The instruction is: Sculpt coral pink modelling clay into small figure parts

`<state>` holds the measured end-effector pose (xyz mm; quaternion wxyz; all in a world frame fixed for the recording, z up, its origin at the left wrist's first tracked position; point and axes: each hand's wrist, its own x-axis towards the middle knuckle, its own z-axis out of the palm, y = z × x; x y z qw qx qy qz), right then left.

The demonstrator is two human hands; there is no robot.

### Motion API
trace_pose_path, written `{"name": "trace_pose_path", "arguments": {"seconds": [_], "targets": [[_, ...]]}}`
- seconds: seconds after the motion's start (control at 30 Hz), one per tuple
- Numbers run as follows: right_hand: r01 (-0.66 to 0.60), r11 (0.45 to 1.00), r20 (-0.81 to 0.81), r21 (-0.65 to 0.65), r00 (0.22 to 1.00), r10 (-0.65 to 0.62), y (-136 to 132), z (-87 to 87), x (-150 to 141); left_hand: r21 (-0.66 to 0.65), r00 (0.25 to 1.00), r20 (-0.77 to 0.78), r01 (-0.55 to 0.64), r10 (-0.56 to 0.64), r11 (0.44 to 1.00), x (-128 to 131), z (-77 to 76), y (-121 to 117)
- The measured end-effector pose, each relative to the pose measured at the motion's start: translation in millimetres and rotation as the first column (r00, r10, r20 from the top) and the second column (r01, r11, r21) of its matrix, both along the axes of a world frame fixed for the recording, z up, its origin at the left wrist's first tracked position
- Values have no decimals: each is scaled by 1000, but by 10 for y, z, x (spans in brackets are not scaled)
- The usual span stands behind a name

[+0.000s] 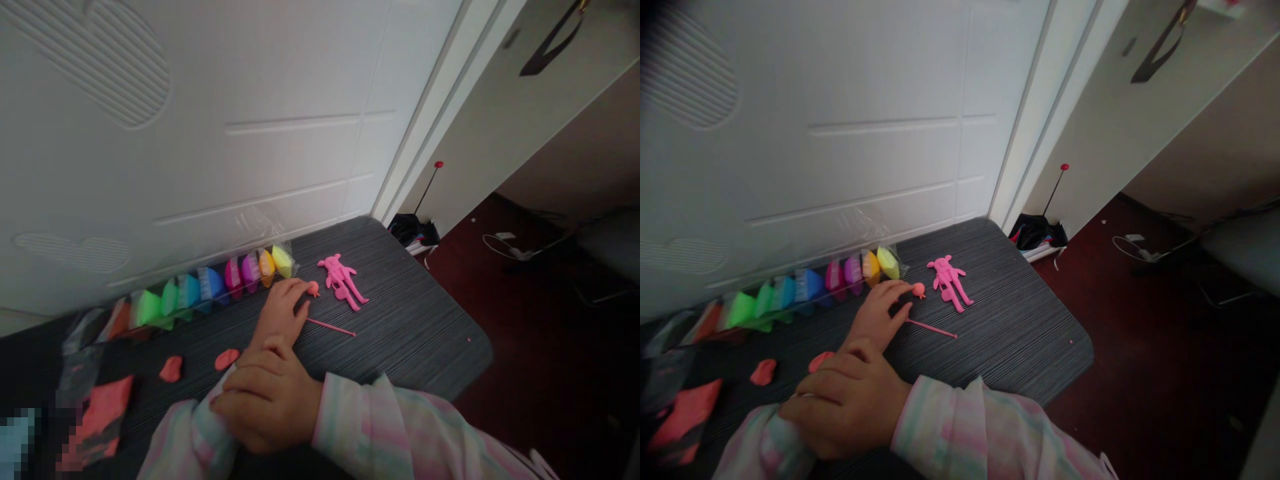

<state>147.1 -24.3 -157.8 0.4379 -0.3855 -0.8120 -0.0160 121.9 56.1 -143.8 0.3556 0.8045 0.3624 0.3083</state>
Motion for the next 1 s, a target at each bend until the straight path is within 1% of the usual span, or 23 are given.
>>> {"name": "trace_pose_path", "arguments": {"seconds": [0.03,0.1,0.23,0.33,0.47,0.67,0.83,1.0], "targets": [[5,1000,-4,4,1000,-5,2,4,7,30,999,-28,25,-24,999,33,16,26],[16,1000,-20,25,1000,-15,6,19,17,47,997,-55,61,-59,997,89,24,71],[41,997,-70,72,997,-36,15,60,21,70,993,-89,85,-79,994,156,-6,137],[56,993,-96,101,994,-46,18,86,19,78,995,-88,61,-54,995,195,-34,171],[80,988,-143,130,988,-61,25,117,22,71,998,-65,-5,9,997,259,-69,180],[75,989,-156,130,986,-54,38,116,22,28,992,-63,-111,112,993,305,-105,149],[35,998,-105,54,994,-30,28,86,10,33,985,-101,-134,137,990,303,-124,128],[32,997,-149,74,989,-21,19,107,-9,50,985,-126,-115,120,992,282,-156,123]]}}
